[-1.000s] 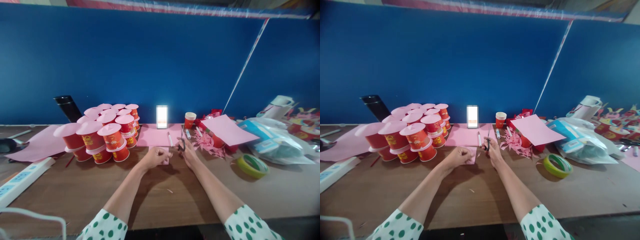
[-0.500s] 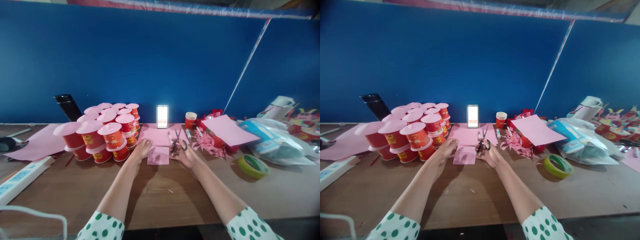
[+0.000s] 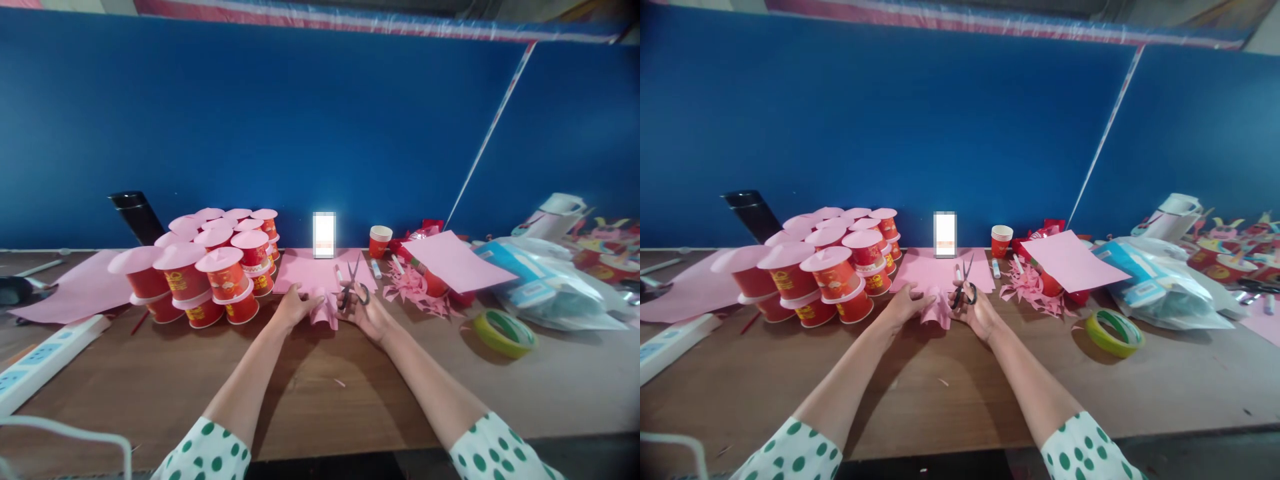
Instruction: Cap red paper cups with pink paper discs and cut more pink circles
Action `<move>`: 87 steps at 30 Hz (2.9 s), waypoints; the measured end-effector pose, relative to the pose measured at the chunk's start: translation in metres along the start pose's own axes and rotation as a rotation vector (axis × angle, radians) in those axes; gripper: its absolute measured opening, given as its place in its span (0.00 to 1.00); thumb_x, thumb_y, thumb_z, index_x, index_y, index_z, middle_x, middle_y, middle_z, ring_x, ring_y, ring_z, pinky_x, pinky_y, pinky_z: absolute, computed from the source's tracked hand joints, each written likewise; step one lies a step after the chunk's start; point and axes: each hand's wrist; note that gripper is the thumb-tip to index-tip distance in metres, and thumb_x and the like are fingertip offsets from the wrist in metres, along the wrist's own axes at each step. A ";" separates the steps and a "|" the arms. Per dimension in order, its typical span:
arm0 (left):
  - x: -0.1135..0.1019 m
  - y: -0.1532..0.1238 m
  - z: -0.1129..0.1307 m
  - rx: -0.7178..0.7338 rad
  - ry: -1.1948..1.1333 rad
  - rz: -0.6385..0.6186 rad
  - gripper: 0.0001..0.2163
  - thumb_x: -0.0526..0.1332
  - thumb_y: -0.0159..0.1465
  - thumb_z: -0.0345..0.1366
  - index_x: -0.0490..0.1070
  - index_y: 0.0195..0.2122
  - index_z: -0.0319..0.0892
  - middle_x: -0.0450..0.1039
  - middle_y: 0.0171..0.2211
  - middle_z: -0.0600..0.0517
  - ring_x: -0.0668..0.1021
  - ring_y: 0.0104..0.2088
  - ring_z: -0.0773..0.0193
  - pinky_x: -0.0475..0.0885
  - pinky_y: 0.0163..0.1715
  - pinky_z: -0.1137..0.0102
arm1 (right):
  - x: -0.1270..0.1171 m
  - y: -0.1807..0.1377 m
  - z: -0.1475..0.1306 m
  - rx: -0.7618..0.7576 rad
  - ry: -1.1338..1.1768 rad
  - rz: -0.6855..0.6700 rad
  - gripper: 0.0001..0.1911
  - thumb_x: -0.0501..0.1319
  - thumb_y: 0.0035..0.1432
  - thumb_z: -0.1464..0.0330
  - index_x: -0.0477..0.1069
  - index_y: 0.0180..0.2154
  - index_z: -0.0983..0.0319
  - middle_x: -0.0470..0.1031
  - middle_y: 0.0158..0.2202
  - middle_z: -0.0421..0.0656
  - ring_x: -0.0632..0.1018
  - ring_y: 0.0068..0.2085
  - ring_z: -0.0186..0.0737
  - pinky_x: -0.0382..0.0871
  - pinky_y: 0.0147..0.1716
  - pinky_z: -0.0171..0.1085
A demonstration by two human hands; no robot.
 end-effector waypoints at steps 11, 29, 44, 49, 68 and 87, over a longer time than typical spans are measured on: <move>0.002 -0.008 0.015 0.120 0.044 0.128 0.21 0.70 0.43 0.37 0.68 0.37 0.38 0.74 0.36 0.45 0.76 0.38 0.55 0.70 0.40 0.62 | 0.001 0.002 0.001 -0.163 -0.080 0.123 0.20 0.64 0.49 0.58 0.66 0.42 0.58 0.70 0.29 0.38 0.72 0.29 0.34 0.69 0.31 0.35; 0.007 -0.008 0.013 -0.028 -0.311 -0.061 0.24 0.72 0.43 0.38 0.69 0.39 0.36 0.75 0.40 0.43 0.78 0.39 0.57 0.72 0.41 0.63 | -0.008 0.010 0.014 -0.151 -0.143 0.173 0.29 0.73 0.32 0.67 0.68 0.41 0.59 0.70 0.28 0.35 0.72 0.27 0.31 0.68 0.28 0.34; 0.029 -0.026 0.014 -0.099 -0.585 -0.226 0.17 0.69 0.47 0.38 0.70 0.37 0.39 0.74 0.31 0.51 0.74 0.26 0.69 0.72 0.23 0.75 | -0.004 0.007 0.007 -0.197 -0.002 0.297 0.26 0.72 0.35 0.67 0.66 0.40 0.59 0.72 0.26 0.35 0.73 0.25 0.32 0.68 0.23 0.31; 0.033 -0.023 0.009 -0.049 -0.363 -0.056 0.16 0.69 0.47 0.41 0.71 0.32 0.37 0.73 0.27 0.51 0.73 0.23 0.70 0.70 0.21 0.75 | -0.007 0.010 0.011 -0.215 -0.040 0.324 0.28 0.72 0.34 0.66 0.67 0.40 0.59 0.71 0.26 0.34 0.73 0.25 0.32 0.67 0.24 0.32; 0.021 -0.009 0.005 0.028 -0.383 0.158 0.19 0.68 0.45 0.45 0.71 0.31 0.36 0.72 0.24 0.51 0.72 0.20 0.70 0.68 0.20 0.73 | 0.003 0.004 0.009 -0.245 -0.396 0.261 0.28 0.67 0.42 0.58 0.67 0.45 0.61 0.63 0.21 0.33 0.66 0.22 0.29 0.62 0.19 0.29; 0.017 -0.006 0.003 0.112 -0.428 0.211 0.20 0.68 0.45 0.45 0.72 0.33 0.34 0.72 0.27 0.49 0.73 0.24 0.67 0.68 0.23 0.72 | 0.005 0.001 0.022 -0.126 -0.519 0.043 0.22 0.63 0.46 0.52 0.68 0.35 0.64 0.67 0.22 0.37 0.66 0.20 0.28 0.55 0.17 0.27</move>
Point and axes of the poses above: each hand's wrist, its own y-axis towards the middle knuckle, its own x-axis out of the palm, z = x × y
